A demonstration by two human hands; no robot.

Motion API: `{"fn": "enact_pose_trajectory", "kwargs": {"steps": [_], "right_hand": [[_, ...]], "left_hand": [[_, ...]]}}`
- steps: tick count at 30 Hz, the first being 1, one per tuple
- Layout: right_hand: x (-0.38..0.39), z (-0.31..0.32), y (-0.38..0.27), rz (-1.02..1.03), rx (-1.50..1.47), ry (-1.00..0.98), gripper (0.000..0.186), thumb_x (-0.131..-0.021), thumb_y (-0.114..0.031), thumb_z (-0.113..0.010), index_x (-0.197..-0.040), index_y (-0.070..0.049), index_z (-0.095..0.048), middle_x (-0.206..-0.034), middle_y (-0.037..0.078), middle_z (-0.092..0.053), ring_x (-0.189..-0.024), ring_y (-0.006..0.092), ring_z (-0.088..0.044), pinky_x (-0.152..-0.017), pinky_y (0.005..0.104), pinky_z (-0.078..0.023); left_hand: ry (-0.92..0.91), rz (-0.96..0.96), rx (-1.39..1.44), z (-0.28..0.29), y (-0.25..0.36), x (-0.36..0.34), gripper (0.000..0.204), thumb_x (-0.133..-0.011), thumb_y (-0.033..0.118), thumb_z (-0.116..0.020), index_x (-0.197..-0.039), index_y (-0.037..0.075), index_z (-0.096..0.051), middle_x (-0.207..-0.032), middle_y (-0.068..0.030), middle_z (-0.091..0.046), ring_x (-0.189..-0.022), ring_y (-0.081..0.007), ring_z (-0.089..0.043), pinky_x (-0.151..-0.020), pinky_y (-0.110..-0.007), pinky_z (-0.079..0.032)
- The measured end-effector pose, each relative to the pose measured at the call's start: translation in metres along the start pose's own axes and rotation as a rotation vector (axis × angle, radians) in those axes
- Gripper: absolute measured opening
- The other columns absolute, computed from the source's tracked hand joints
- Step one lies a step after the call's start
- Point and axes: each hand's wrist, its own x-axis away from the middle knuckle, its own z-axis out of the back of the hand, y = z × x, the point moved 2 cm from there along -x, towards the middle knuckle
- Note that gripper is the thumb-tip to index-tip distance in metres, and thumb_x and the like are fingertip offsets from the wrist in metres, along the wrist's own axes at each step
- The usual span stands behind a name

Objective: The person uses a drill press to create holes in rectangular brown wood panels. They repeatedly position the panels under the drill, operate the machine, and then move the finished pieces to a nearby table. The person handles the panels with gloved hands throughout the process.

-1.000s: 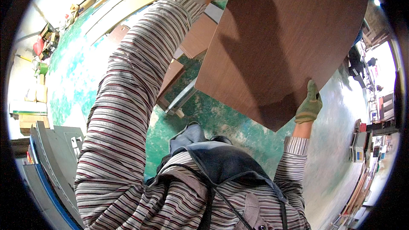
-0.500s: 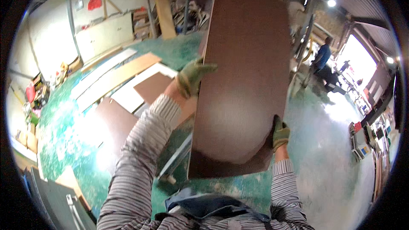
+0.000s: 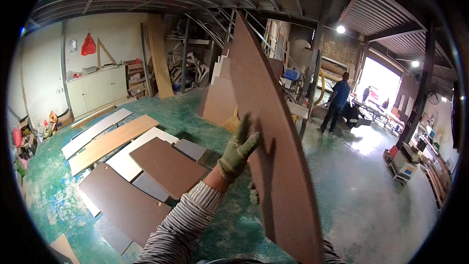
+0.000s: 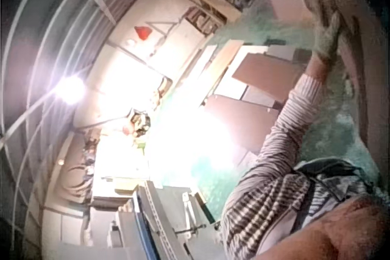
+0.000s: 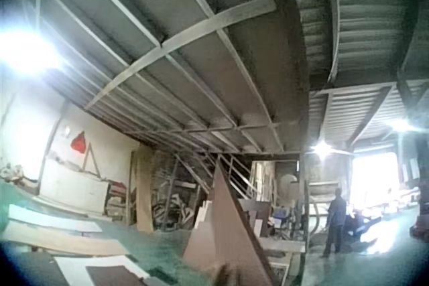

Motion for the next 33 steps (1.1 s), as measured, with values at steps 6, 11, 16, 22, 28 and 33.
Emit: {"fn": "enact_pose_trajectory", "kwargs": {"steps": [6, 11, 16, 22, 28, 33], "right_hand": [[0.051, 0.012, -0.017, -0.01, 0.186, -0.009, 0.052, -0.104, -0.041, -0.055, -0.135, 0.001, -0.058, -0.128, 0.014, -0.066, -0.109, 0.0248, -0.064, -0.095, 0.0386, -0.05], [0.125, 0.062, -0.03, -0.125, 0.518, 0.056, 0.054, -0.102, -0.044, -0.057, -0.132, 0.001, -0.061, -0.125, 0.014, -0.068, -0.109, 0.0247, -0.065, -0.094, 0.0386, -0.051], [0.193, 0.111, -0.052, -0.275, 1.037, 0.025, 0.056, -0.101, -0.047, -0.058, -0.129, 0.001, -0.064, -0.122, 0.014, -0.07, -0.109, 0.0247, -0.065, -0.094, 0.0386, -0.051], [0.23, 0.081, -0.087, -0.033, 1.719, -0.219, 0.059, -0.1, -0.05, -0.06, -0.126, 0.002, -0.067, -0.118, 0.015, -0.072, -0.108, 0.0246, -0.066, -0.093, 0.0385, -0.052], [0.187, 0.02, 0.014, -0.345, 1.173, 0.331, 0.061, -0.086, -0.053, -0.073, -0.112, 0.002, -0.071, -0.109, 0.019, -0.072, -0.097, 0.0337, -0.066, -0.084, 0.0489, -0.051], [0.184, 0.035, 0.085, -0.162, 1.223, 0.537, 0.051, -0.087, -0.045, -0.074, -0.099, 0.004, -0.072, -0.086, 0.02, -0.072, -0.079, 0.037, -0.066, -0.072, 0.0491, -0.049]], "left_hand": [[0.127, 0.392, 0.387, 0.09, -0.087, 0.063, 0.058, -0.098, 0.032, -0.068, -0.145, 0.005, -0.047, -0.14, -0.0094, -0.056, -0.116, -0.0242, -0.059, -0.099, -0.04, -0.051], [0.213, 0.428, 0.204, 0.125, -0.103, 0.121, 0.055, -0.095, 0.041, -0.07, -0.136, 0.006, -0.057, -0.139, -0.008, -0.059, -0.117, -0.0279, -0.06, -0.1, -0.047, -0.049], [0.431, 0.389, 0.618, 0.177, -0.078, 0.145, 0.058, -0.089, 0.038, -0.078, -0.133, 0.005, -0.06, -0.13, -0.0106, -0.065, -0.116, -0.0293, -0.062, -0.099, -0.05, -0.05], [0.773, 0.22, 0.335, 0.248, -0.055, 0.175, 0.026, -0.084, 0.023, -0.082, -0.086, 0.014, -0.057, -0.069, 0.0045, -0.052, -0.061, -0.0126, -0.051, -0.055, -0.031, -0.041], [0.695, 0.244, 0.188, 0.272, -0.036, 0.206, 0.022, -0.087, 0.011, -0.077, -0.102, 0.003, -0.062, -0.081, -0.0017, -0.063, -0.068, -0.0171, -0.061, -0.064, -0.033, -0.052], [0.948, 0.406, 0.087, 0.274, -0.031, 0.241, 0.032, -0.082, 0.008, -0.081, -0.108, -0.004, -0.067, -0.096, -0.0094, -0.073, -0.077, -0.0204, -0.069, -0.07, -0.035, -0.058]]}}
